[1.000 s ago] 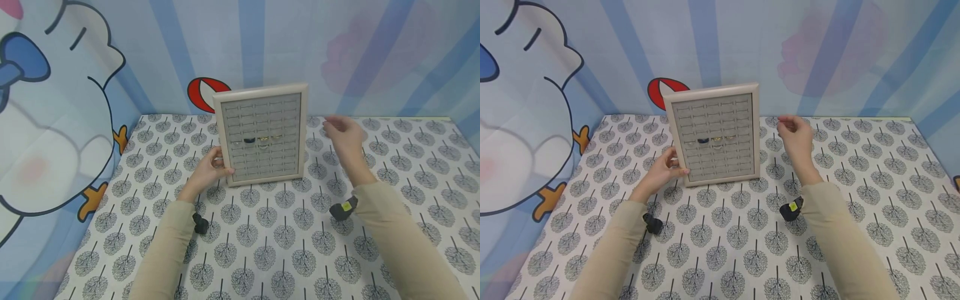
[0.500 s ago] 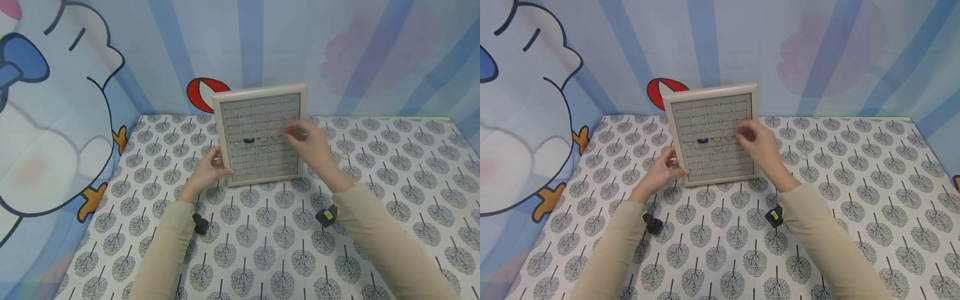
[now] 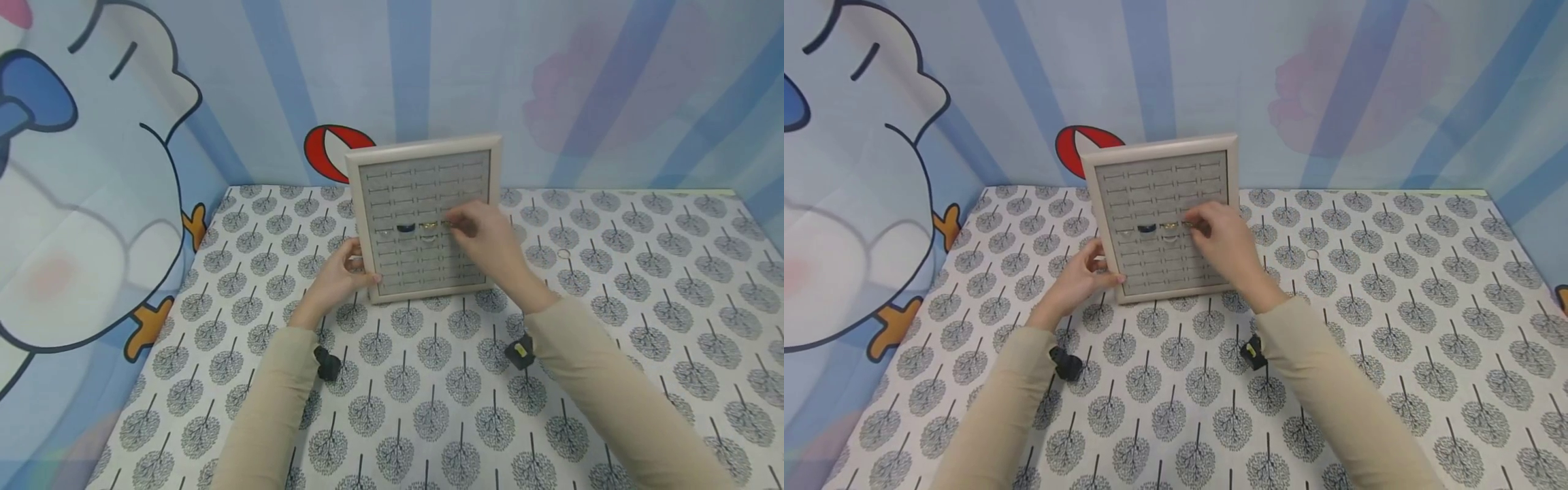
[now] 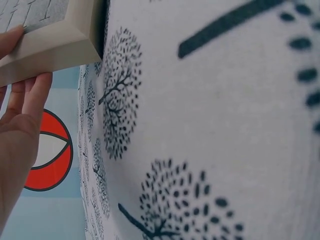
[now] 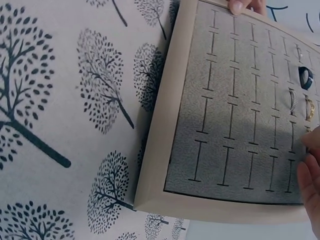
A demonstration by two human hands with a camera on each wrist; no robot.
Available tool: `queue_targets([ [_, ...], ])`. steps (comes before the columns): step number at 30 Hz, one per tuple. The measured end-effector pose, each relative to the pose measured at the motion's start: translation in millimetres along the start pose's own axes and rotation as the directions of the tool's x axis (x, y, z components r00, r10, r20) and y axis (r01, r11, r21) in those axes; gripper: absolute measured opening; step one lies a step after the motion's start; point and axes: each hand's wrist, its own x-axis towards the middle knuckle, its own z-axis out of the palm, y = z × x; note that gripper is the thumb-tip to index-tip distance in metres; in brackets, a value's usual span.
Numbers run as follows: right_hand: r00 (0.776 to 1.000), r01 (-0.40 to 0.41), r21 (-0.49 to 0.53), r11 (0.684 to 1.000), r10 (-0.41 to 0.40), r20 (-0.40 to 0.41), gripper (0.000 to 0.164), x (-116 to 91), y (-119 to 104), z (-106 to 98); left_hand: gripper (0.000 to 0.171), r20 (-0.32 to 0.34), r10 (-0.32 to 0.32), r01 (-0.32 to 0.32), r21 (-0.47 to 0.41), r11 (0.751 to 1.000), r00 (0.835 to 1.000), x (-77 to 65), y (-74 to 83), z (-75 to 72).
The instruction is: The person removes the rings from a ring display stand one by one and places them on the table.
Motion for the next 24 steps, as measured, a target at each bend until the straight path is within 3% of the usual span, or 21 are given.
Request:
queue_targets([
  [7,0.999,0.035,-0.077,0.996,-0.038,-0.039,0.022,1.4,0.7,4.5,0.064,0.006,0.004,-0.004,-0.007,1.0,1.0,-1.2,1.5,-0.1],
  [24,0.997,0.024,-0.012,1.0,-0.025,-0.073,0.019,-1.3,5.6,5.9,0.061,0.008,0.012,-0.012,-0.012,1.0,1.0,-1.1,1.3,-0.3],
])
